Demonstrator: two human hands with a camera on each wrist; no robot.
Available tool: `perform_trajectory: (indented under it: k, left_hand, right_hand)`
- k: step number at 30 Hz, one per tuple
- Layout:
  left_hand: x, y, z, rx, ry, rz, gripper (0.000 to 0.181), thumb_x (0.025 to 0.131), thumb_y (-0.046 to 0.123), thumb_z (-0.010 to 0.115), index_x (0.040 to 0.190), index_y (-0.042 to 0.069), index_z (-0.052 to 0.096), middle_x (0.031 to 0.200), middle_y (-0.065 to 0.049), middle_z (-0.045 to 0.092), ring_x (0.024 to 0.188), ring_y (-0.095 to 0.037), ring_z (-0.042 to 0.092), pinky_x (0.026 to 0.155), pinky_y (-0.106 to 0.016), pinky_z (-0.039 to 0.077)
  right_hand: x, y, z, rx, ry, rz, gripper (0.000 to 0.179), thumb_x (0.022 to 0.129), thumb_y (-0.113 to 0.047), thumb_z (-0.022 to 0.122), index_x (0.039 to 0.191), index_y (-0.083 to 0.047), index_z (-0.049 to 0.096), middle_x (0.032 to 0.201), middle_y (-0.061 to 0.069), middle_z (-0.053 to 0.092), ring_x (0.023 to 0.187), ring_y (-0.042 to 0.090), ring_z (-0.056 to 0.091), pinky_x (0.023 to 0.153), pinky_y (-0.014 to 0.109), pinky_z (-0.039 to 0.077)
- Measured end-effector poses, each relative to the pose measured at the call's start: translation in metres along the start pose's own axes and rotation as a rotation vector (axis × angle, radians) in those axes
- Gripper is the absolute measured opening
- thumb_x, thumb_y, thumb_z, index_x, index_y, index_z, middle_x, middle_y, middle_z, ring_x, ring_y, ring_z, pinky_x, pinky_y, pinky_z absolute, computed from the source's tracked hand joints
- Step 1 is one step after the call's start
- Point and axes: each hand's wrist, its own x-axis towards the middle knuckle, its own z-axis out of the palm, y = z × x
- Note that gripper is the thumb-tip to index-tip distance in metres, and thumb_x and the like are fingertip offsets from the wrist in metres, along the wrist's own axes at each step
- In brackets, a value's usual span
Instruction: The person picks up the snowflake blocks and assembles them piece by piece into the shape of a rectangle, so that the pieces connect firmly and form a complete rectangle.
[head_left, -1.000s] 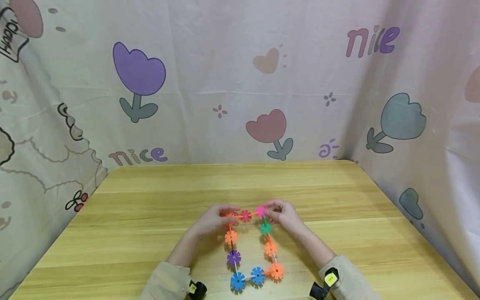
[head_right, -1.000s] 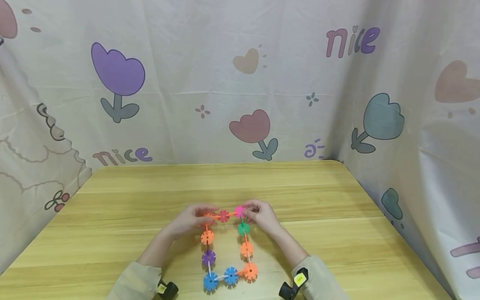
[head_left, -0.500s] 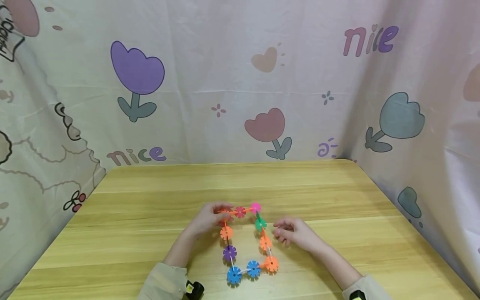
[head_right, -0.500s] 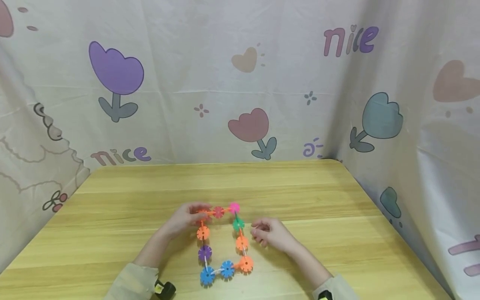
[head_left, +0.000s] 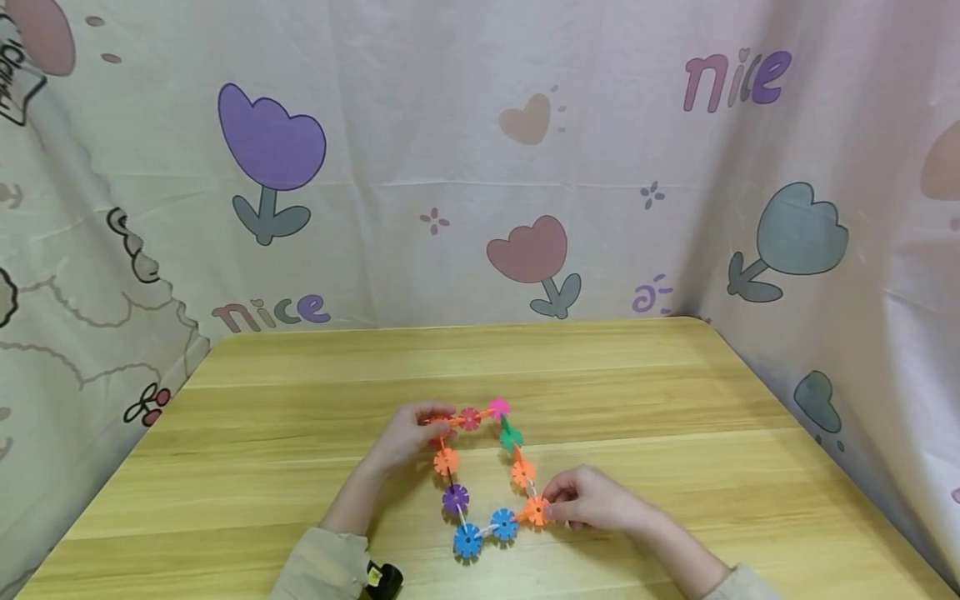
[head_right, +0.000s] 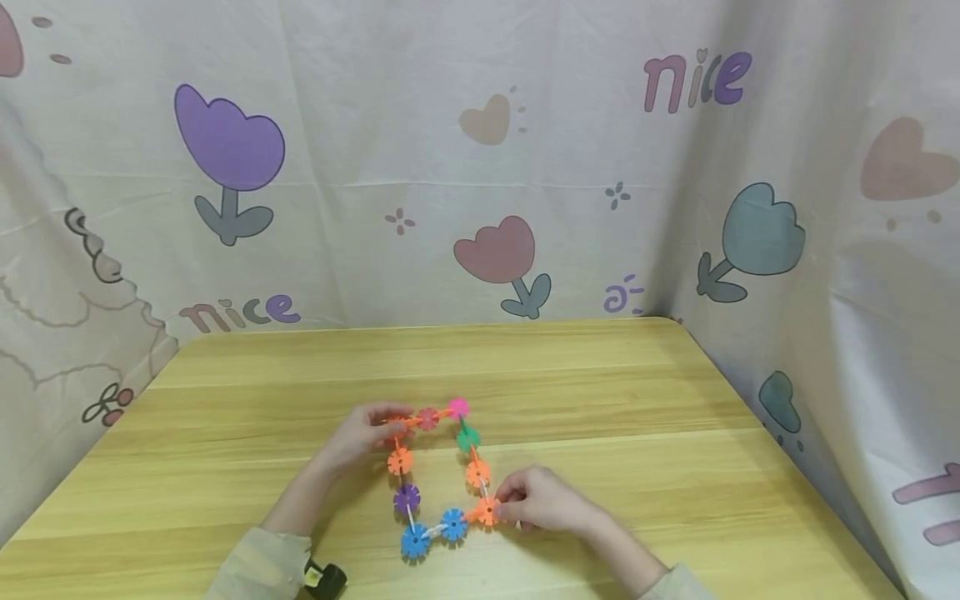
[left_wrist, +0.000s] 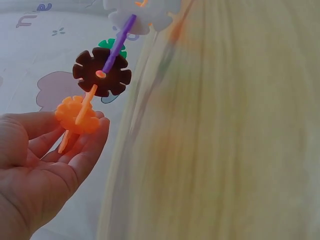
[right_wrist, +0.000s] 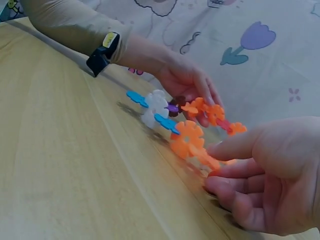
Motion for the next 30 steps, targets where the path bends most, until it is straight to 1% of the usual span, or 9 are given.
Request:
perform_trajectory:
  k: [3, 7, 11, 13, 17, 20, 24, 27, 30]
  left_hand:
    - [-0.001, 0.001, 0.0, -0.011, 0.003, -0.01, 0.03, 0.091, 0.001, 0.055, 0.117, -0.012, 0.054, 0.094, -0.023, 0.062, 0.086, -0.036, 0.062, 0.073, -0.037, 0.053]
    - [-0.002, 0.002, -0.002, -0.023, 0.007, -0.025, 0.031, 0.091, 0.002, 0.055, 0.119, -0.012, 0.053, 0.095, -0.023, 0.062, 0.088, -0.037, 0.062, 0.074, -0.037, 0.053]
    - [-0.004, 0.002, -0.005, -0.021, 0.012, -0.035, 0.032, 0.091, 0.002, 0.055, 0.12, -0.013, 0.052, 0.099, -0.023, 0.061, 0.09, -0.036, 0.061, 0.075, -0.038, 0.053]
    - [-0.006, 0.002, -0.006, -0.015, 0.017, -0.046, 0.032, 0.091, 0.004, 0.054, 0.119, -0.012, 0.052, 0.103, -0.023, 0.06, 0.09, -0.034, 0.061, 0.075, -0.038, 0.053]
    - [-0.008, 0.004, -0.008, -0.001, 0.048, -0.08, 0.03, 0.092, 0.008, 0.054, 0.117, -0.009, 0.057, 0.109, -0.019, 0.06, 0.089, -0.026, 0.06, 0.075, -0.037, 0.053]
    - [-0.009, 0.005, -0.009, 0.041, 0.073, -0.079, 0.027, 0.092, 0.009, 0.055, 0.114, -0.007, 0.06, 0.109, -0.016, 0.061, 0.088, -0.02, 0.058, 0.076, -0.034, 0.052]
    - [-0.011, 0.007, -0.009, 0.088, 0.1, -0.063, 0.025, 0.091, 0.008, 0.056, 0.111, -0.007, 0.061, 0.106, -0.016, 0.062, 0.087, -0.019, 0.057, 0.075, -0.032, 0.05]
    - [-0.013, 0.008, -0.008, 0.081, 0.129, -0.081, 0.024, 0.091, 0.009, 0.057, 0.109, -0.006, 0.062, 0.106, -0.015, 0.062, 0.087, -0.019, 0.057, 0.074, -0.032, 0.05]
    - [-0.015, 0.008, -0.007, 0.07, 0.175, -0.101, 0.024, 0.09, 0.009, 0.058, 0.109, -0.006, 0.062, 0.105, -0.014, 0.063, 0.087, -0.019, 0.057, 0.073, -0.032, 0.05]
  right_hand:
    - [0.001, 0.0, 0.003, -0.007, 0.011, -0.018, 0.009, 0.084, -0.011, 0.065, 0.088, -0.003, 0.066, 0.067, -0.001, 0.056, 0.05, 0.005, 0.043, 0.044, 0.016, 0.036]
    - [0.002, 0.0, 0.004, 0.053, 0.014, -0.022, 0.009, 0.086, -0.009, 0.062, 0.087, 0.0, 0.061, 0.067, 0.001, 0.055, 0.052, 0.007, 0.046, 0.044, 0.017, 0.037]
    - [0.005, 0.002, 0.002, 0.158, 0.046, 0.001, 0.012, 0.089, -0.008, 0.057, 0.091, 0.003, 0.057, 0.069, 0.005, 0.057, 0.057, 0.013, 0.053, 0.045, 0.019, 0.042]
    - [0.007, 0.003, 0.0, 0.206, 0.075, 0.012, 0.014, 0.091, -0.008, 0.055, 0.095, 0.005, 0.055, 0.072, 0.007, 0.059, 0.061, 0.015, 0.056, 0.049, 0.022, 0.047]
    - [0.012, 0.004, -0.005, 0.315, 0.115, 0.019, 0.02, 0.093, -0.008, 0.05, 0.101, 0.009, 0.05, 0.077, 0.01, 0.061, 0.067, 0.017, 0.061, 0.057, 0.026, 0.052]
    - [0.017, 0.004, -0.009, 0.373, 0.138, 0.017, 0.022, 0.094, -0.009, 0.048, 0.104, 0.011, 0.047, 0.079, 0.012, 0.062, 0.069, 0.018, 0.062, 0.059, 0.027, 0.053]
    - [0.025, 0.0, -0.015, 0.391, 0.198, 0.032, 0.026, 0.095, -0.012, 0.047, 0.107, 0.011, 0.046, 0.085, 0.011, 0.061, 0.075, 0.02, 0.063, 0.065, 0.03, 0.054]
    - [0.031, -0.003, -0.019, 0.381, 0.25, 0.037, 0.03, 0.095, -0.013, 0.047, 0.112, 0.012, 0.044, 0.091, 0.011, 0.059, 0.081, 0.024, 0.063, 0.07, 0.034, 0.053]
    - [0.038, -0.007, -0.022, 0.351, 0.28, 0.009, 0.037, 0.095, -0.014, 0.048, 0.119, 0.014, 0.042, 0.098, 0.013, 0.059, 0.087, 0.028, 0.062, 0.075, 0.037, 0.052]
